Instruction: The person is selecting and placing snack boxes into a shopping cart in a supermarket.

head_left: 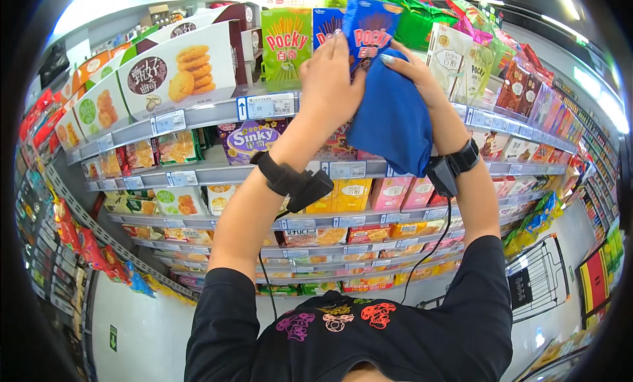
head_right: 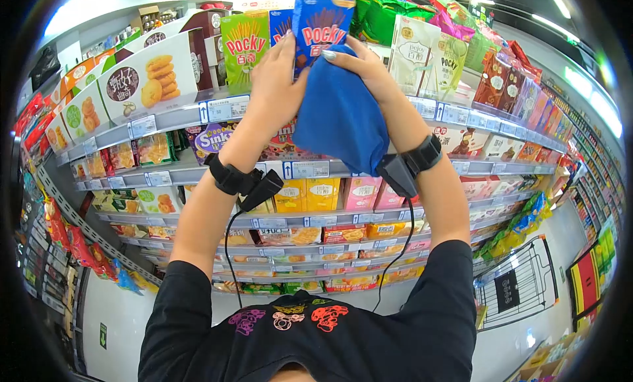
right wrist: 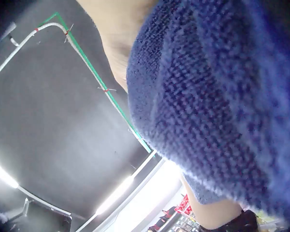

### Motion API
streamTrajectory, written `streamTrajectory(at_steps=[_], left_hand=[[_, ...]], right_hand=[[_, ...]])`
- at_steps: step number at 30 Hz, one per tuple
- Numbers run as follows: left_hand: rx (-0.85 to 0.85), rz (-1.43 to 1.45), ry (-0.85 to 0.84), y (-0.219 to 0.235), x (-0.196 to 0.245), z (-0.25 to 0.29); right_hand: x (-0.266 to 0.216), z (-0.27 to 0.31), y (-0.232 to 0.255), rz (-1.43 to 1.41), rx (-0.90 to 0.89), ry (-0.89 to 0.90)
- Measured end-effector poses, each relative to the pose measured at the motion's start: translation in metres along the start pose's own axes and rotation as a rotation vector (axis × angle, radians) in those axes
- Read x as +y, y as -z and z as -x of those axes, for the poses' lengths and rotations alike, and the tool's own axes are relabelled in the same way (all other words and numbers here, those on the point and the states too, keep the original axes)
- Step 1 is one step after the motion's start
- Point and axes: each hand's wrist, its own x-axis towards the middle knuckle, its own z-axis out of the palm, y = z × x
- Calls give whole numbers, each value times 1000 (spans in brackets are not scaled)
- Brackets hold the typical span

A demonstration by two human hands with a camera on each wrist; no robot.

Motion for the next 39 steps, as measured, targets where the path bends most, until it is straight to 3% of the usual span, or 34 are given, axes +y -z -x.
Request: streamTrajectory(at_steps=[4,8,10,11,16,20,22,24,26,27,30,31,34,35,38,39], left_hand=[[159,103,-206,32,39,-1],[62,-9,-200,73,69,43],[-72,82,-189,86,69,80],[-60,184,-144,83,67,100],[-349,505,83,90,53,180],[-563,751,486,103,43,236],[-498,1055,701,96,32,284],[-464,1282,1028,99,27,323],[-456,1264,1077,104,19,358],[-460,1259,1101,107,13,374],[-749,1128,1194,111,-4,424],[-755,1224,1315,112,-2,432],[-945,1327,1723,116,7,439],[-890,1440,1688,112,15,445],[-904,1553,1791,104,36,448],[-904,1571,1724,101,43,451]], right_hand=[[-17,30,-11,10,86,209],[-24,74,-19,15,-103,130],[1,101,-27,18,-152,72],[12,116,-39,-25,-155,16],[84,172,-75,-184,-85,-259],[143,220,-104,-327,-24,-440],[170,244,-122,-427,10,-488],[183,267,-147,-496,151,-654],[213,295,-165,-474,169,-721],[218,302,-175,-430,154,-641],[222,314,-188,-223,180,-592],[213,310,-194,-290,303,-666],[208,313,-194,153,422,-657],[201,308,-197,194,517,-577],[209,328,-190,574,657,-444],[205,334,-188,646,707,-419]])
